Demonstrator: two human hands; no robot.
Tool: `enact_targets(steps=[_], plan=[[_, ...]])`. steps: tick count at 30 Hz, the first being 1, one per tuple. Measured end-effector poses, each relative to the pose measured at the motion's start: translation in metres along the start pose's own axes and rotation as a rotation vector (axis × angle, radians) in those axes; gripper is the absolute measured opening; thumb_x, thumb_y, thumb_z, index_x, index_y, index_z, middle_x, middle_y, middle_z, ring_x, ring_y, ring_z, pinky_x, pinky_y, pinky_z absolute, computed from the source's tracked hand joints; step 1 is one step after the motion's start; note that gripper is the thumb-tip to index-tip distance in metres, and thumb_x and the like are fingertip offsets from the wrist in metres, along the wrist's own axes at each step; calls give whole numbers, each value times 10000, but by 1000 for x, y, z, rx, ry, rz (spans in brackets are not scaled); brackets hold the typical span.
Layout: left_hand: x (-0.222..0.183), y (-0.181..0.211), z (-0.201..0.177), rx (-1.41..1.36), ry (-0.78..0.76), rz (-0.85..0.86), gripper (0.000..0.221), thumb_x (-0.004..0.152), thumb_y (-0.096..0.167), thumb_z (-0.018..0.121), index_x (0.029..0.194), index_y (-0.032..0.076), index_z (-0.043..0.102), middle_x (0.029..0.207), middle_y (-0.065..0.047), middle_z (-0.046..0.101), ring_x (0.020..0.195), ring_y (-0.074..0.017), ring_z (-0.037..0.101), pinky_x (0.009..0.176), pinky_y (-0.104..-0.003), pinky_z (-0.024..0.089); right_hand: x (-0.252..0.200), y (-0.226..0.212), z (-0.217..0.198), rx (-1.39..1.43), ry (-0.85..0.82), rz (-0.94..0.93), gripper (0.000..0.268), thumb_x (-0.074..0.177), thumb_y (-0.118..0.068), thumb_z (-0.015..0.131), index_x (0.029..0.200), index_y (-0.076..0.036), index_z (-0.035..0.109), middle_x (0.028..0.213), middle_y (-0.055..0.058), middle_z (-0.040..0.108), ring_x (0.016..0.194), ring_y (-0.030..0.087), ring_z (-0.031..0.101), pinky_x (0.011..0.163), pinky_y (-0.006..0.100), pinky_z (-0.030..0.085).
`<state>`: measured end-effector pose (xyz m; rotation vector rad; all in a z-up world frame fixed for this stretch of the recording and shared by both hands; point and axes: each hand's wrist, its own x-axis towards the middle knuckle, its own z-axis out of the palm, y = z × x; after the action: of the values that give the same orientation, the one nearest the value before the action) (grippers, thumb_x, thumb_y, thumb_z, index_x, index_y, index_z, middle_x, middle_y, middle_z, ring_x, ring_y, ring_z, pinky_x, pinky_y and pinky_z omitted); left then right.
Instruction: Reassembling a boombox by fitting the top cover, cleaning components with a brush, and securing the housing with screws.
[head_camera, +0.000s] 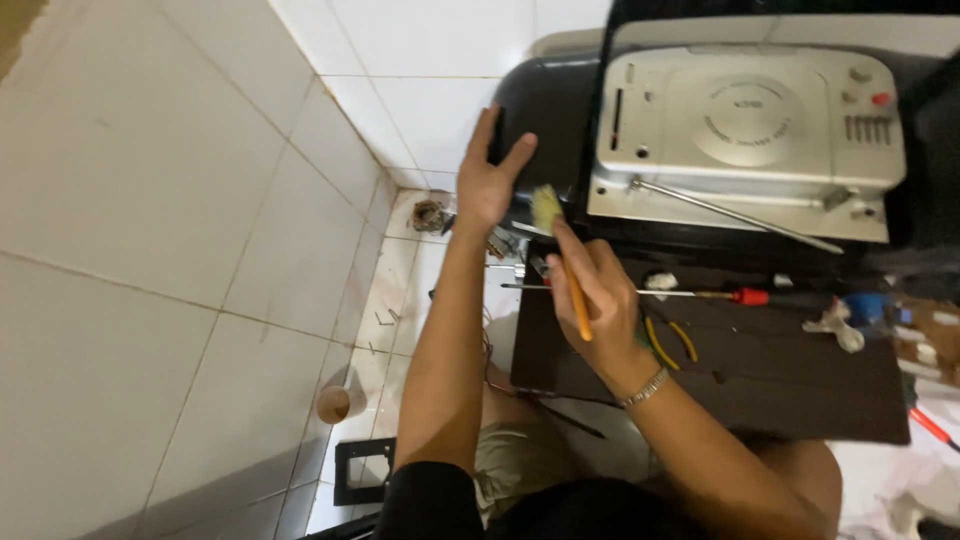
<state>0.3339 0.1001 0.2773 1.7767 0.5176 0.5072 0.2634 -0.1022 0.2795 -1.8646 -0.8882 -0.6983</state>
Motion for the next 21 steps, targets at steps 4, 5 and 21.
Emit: enact_targets(steps=[4,5,21], plan=[[11,-15,6,-62,-9,75,792,847,466,764,1516,145,491,1644,-91,402,1515,-192,376,1245,-301,260,-17,27,-3,92,-143,105,262,1000,-129,665,1255,-72,683,1220,100,746,1060,263,741,946,354,566],[8,-12,5,-79,-19,66,749,874,434,752,1519,157,490,1655,-100,376,1529,-209,352,1253,-313,248,-20,33,-13,90,-204,143,258,1015,-165,643,1254,-78,691,1218,107,751,1032,271,752,891,368,585],[20,34,66,618,107,274,431,993,347,552,1371,159,638,1554,-132,487,1482,-442,322,1138,-719,253,-92,109,-160,509,-67,812,282,1099,-278,561,1202,-17,589,904,178,677,794,229,686,646,281,550]])
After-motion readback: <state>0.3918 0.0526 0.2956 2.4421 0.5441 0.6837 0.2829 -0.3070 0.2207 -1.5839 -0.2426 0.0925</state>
